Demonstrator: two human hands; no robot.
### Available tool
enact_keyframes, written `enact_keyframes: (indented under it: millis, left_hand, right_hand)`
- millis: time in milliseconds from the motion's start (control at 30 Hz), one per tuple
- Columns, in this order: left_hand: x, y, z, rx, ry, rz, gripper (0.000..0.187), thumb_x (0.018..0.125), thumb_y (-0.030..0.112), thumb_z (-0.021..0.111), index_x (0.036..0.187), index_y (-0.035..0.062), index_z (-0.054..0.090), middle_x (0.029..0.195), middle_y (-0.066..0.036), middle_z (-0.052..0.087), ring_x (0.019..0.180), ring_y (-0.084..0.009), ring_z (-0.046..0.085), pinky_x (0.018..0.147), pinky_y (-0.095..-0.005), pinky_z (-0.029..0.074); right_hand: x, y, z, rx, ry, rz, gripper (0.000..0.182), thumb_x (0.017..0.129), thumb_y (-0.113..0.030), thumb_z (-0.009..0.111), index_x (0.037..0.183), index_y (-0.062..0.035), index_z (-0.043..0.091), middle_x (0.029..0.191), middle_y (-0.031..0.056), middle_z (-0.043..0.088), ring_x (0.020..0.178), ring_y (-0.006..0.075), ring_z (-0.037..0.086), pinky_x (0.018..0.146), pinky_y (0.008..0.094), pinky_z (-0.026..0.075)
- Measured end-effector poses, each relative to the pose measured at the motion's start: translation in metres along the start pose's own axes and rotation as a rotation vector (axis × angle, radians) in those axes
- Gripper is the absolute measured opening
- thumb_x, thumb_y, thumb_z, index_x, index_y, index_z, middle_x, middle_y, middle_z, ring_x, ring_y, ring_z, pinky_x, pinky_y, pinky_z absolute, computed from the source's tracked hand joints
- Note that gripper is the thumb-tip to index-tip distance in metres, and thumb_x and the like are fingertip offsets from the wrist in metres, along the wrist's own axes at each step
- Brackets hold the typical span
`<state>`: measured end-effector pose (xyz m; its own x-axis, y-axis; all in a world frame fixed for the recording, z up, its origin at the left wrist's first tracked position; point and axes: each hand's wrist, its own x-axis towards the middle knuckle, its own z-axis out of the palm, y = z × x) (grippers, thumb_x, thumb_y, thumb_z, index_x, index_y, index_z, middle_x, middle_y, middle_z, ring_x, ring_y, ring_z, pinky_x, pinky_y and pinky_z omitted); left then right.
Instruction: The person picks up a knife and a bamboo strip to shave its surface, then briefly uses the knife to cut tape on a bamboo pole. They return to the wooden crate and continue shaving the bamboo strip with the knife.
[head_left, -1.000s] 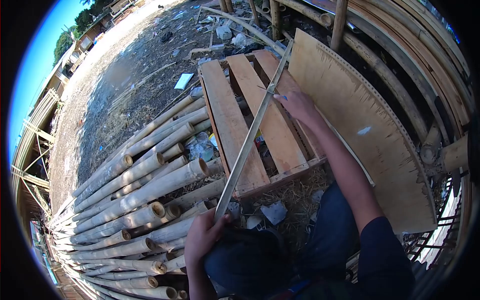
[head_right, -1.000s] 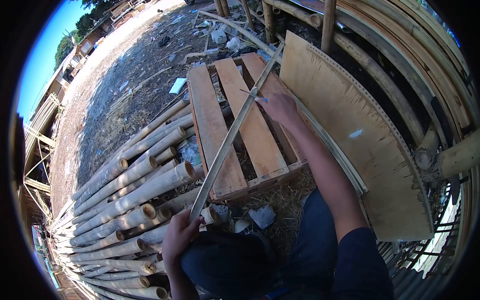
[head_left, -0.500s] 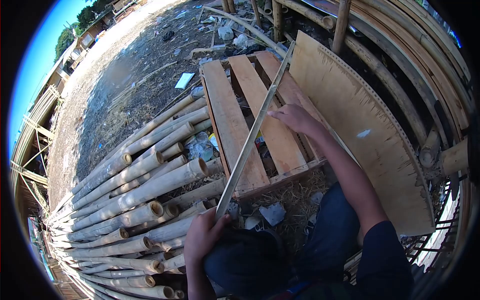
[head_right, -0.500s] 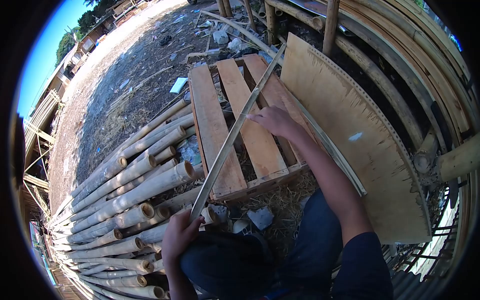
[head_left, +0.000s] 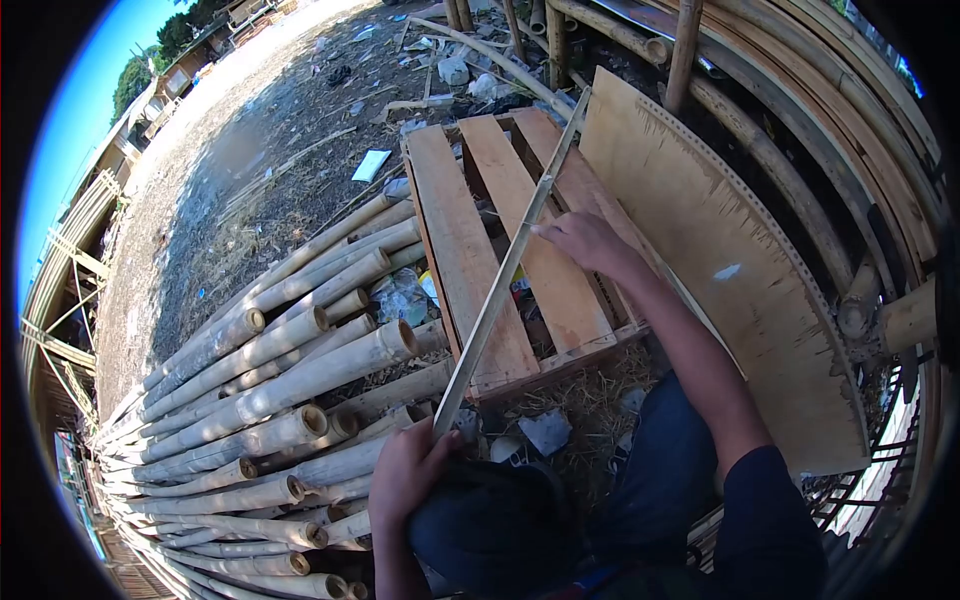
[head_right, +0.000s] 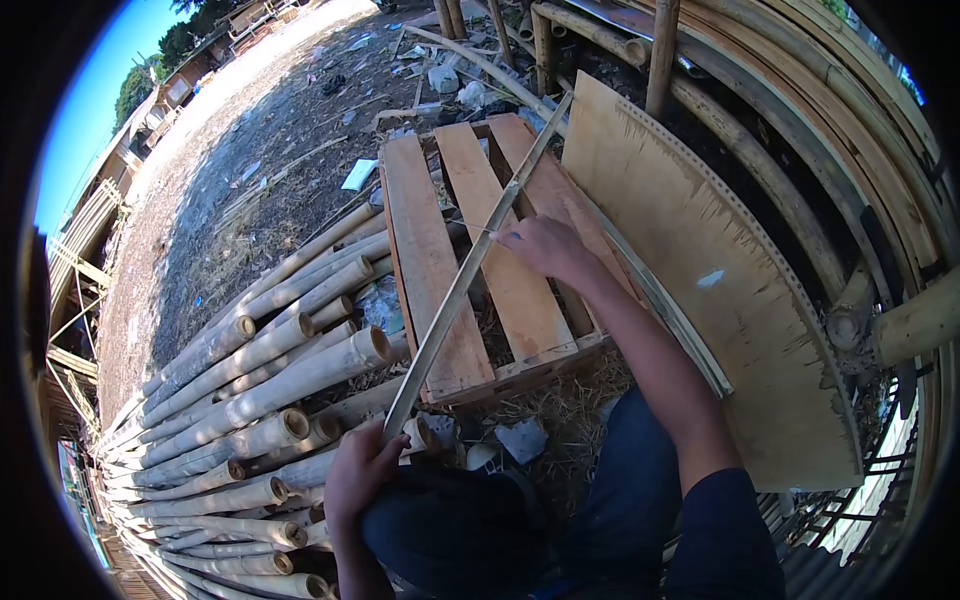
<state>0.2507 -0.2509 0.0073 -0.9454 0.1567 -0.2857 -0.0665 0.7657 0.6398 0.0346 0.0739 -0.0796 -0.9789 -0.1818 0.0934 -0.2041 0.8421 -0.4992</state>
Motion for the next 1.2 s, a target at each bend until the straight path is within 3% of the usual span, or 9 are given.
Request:
enact_keyframes:
  millis: [67, 167, 333, 433, 533, 600, 967, 1033, 1200]
  left_hand:
    - [0.0, 0.001, -0.001, 0.002, 0.002, 0.007, 0.032, 0.09, 0.027, 0.065, 0.08, -0.0025, 0.059, 0.053, -0.013, 0.055, 0.048, -0.0242, 0.055, 0.052, -0.0391, 0.041]
    - [-0.004, 0.0, 0.001, 0.022, 0.008, 0.02, 0.032, 0.09, 0.027, 0.065, 0.08, -0.0028, 0.059, 0.053, -0.013, 0.054, 0.048, -0.0249, 0.056, 0.052, -0.0393, 0.041]
    - [0.0, -0.002, 0.001, 0.028, 0.009, 0.029, 0.031, 0.091, 0.026, 0.064, 0.08, -0.0027, 0.059, 0.052, -0.013, 0.054, 0.047, -0.0251, 0.057, 0.051, -0.0392, 0.041]
    - [-0.003, 0.001, 0.002, 0.059, -0.003, 0.015, 0.032, 0.09, 0.027, 0.064, 0.079, -0.0023, 0.058, 0.054, -0.015, 0.055, 0.05, -0.0293, 0.056, 0.054, -0.0417, 0.042]
    - [-0.003, 0.004, 0.0, 0.132, 0.061, 0.107, 0.033, 0.089, 0.028, 0.065, 0.078, -0.0018, 0.058, 0.056, -0.016, 0.057, 0.055, -0.0348, 0.056, 0.059, -0.0447, 0.042]
    - [-0.003, 0.006, -0.002, 0.05, 0.0, -0.024, 0.033, 0.088, 0.03, 0.066, 0.079, -0.0011, 0.059, 0.059, -0.017, 0.058, 0.06, -0.0392, 0.055, 0.064, -0.0471, 0.042]
    - [-0.003, 0.009, -0.001, 0.095, 0.012, -0.007, 0.035, 0.09, 0.032, 0.064, 0.079, -0.0001, 0.058, 0.062, -0.019, 0.057, 0.066, -0.0405, 0.053, 0.067, -0.0487, 0.041]
    - [-0.003, 0.01, 0.0, 0.078, 0.008, -0.004, 0.034, 0.09, 0.032, 0.064, 0.079, -0.0001, 0.058, 0.063, -0.019, 0.058, 0.067, -0.0407, 0.053, 0.068, -0.0491, 0.041]
    - [-0.004, 0.008, -0.002, 0.11, -0.002, -0.002, 0.034, 0.089, 0.032, 0.064, 0.079, 0.0001, 0.058, 0.064, -0.019, 0.058, 0.071, -0.0418, 0.053, 0.07, -0.0498, 0.041]
  right_hand:
    - [0.002, 0.004, 0.001, 0.003, 0.038, -0.069, 0.064, 0.097, -0.054, 0.045, 0.076, 0.0023, 0.066, 0.071, 0.0268, 0.063, 0.078, 0.0422, 0.065, 0.075, 0.0524, 0.048]
    - [0.009, 0.018, -0.007, -0.075, 0.084, 0.043, 0.062, 0.098, -0.052, 0.045, 0.079, 0.0016, 0.068, 0.074, 0.0266, 0.064, 0.079, 0.0427, 0.066, 0.075, 0.0535, 0.049]
    - [-0.005, 0.0, -0.001, 0.024, 0.011, -0.079, 0.061, 0.099, -0.05, 0.044, 0.079, 0.0034, 0.067, 0.076, 0.0268, 0.065, 0.077, 0.0429, 0.066, 0.074, 0.052, 0.05]
    - [0.011, 0.02, -0.018, -0.013, 0.072, 0.093, 0.061, 0.099, -0.049, 0.045, 0.079, 0.0036, 0.067, 0.08, 0.0275, 0.066, 0.082, 0.0425, 0.065, 0.08, 0.0516, 0.049]
    - [-0.001, -0.001, -0.015, 0.037, -0.032, 0.082, 0.062, 0.099, -0.049, 0.045, 0.077, 0.0046, 0.066, 0.081, 0.0282, 0.065, 0.083, 0.0423, 0.065, 0.08, 0.051, 0.048]
    - [-0.007, -0.009, -0.005, 0.044, -0.028, 0.024, 0.063, 0.098, -0.05, 0.045, 0.076, 0.0049, 0.065, 0.079, 0.0283, 0.064, 0.082, 0.0424, 0.065, 0.079, 0.0513, 0.048]
    - [0.0, 0.007, -0.014, 0.03, -0.036, 0.002, 0.067, 0.097, -0.054, 0.045, 0.07, 0.005, 0.061, 0.074, 0.027, 0.063, 0.078, 0.0427, 0.064, 0.072, 0.049, 0.049]
    - [0.01, 0.019, -0.015, -0.072, 0.125, 0.097, 0.066, 0.098, -0.054, 0.044, 0.07, 0.0037, 0.063, 0.073, 0.0262, 0.063, 0.078, 0.0432, 0.064, 0.071, 0.0497, 0.049]
    - [0.006, 0.018, -0.008, -0.076, 0.133, 0.06, 0.064, 0.097, -0.053, 0.045, 0.074, 0.0021, 0.066, 0.075, 0.026, 0.065, 0.075, 0.0434, 0.065, 0.069, 0.0514, 0.05]
